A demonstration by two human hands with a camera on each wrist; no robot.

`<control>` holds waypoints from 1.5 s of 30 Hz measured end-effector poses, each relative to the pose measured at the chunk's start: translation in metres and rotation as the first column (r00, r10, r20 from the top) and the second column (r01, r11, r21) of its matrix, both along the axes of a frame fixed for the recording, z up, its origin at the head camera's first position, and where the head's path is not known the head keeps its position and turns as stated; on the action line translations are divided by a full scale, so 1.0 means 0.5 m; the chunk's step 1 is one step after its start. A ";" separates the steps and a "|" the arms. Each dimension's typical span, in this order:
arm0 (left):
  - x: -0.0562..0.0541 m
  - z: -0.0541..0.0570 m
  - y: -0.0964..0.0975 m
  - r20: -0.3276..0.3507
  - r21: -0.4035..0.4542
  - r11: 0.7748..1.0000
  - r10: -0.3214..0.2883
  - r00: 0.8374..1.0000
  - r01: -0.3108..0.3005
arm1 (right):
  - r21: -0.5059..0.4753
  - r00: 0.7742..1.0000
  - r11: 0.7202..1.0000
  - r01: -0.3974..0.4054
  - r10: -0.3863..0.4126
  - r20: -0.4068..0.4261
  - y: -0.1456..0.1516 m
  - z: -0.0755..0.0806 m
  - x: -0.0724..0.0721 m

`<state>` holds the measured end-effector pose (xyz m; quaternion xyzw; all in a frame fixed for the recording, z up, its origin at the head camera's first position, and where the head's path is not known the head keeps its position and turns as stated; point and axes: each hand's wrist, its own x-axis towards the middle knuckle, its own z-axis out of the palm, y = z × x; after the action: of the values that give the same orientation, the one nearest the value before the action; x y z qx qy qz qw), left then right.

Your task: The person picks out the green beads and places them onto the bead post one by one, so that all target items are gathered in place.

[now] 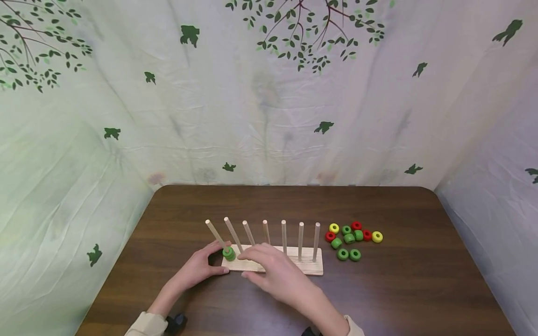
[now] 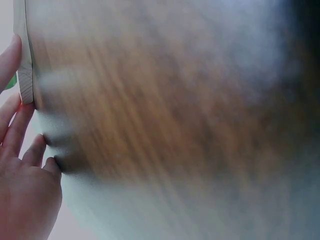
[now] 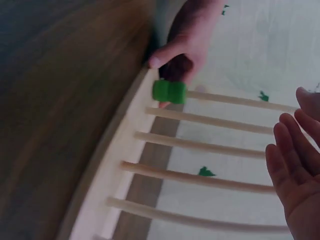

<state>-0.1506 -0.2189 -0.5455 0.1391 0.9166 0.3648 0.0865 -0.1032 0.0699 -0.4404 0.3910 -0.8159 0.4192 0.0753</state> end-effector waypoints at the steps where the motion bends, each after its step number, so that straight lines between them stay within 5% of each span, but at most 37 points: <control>1: -0.001 0.000 0.000 -0.001 -0.001 1.000 0.000 1.000 0.000 | 0.001 1.000 1.000 0.015 -0.015 0.013 0.004 -0.008 0.003; 13: -0.004 -0.007 -0.002 -0.003 0.001 1.000 0.001 1.000 -0.001 | -0.056 0.988 0.989 0.139 -0.134 0.082 0.062 -0.096 0.042; 19: -0.004 -0.007 -0.004 -0.001 0.008 1.000 -0.003 1.000 0.003 | -0.090 0.960 0.969 0.231 -0.212 0.182 0.087 -0.123 0.060; 28: -0.004 -0.009 -0.005 0.002 0.013 1.000 0.003 1.000 -0.003 | -0.098 0.874 0.901 0.423 -0.377 0.306 0.125 -0.151 0.079; 35: -0.001 -0.008 -0.003 0.002 0.016 1.000 -0.002 1.000 0.002 | -0.081 0.772 0.817 0.571 -0.501 0.390 0.148 -0.166 0.091; 45: -0.003 -0.010 -0.004 -0.002 0.020 1.000 -0.004 1.000 0.004 | -0.056 0.672 0.713 0.698 -0.626 0.395 0.185 -0.181 0.091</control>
<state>-0.1519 -0.2210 -0.5504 0.1420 0.9127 0.3737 0.0849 -0.0579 0.1626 -0.5311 -0.0239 -0.8545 0.5056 0.1169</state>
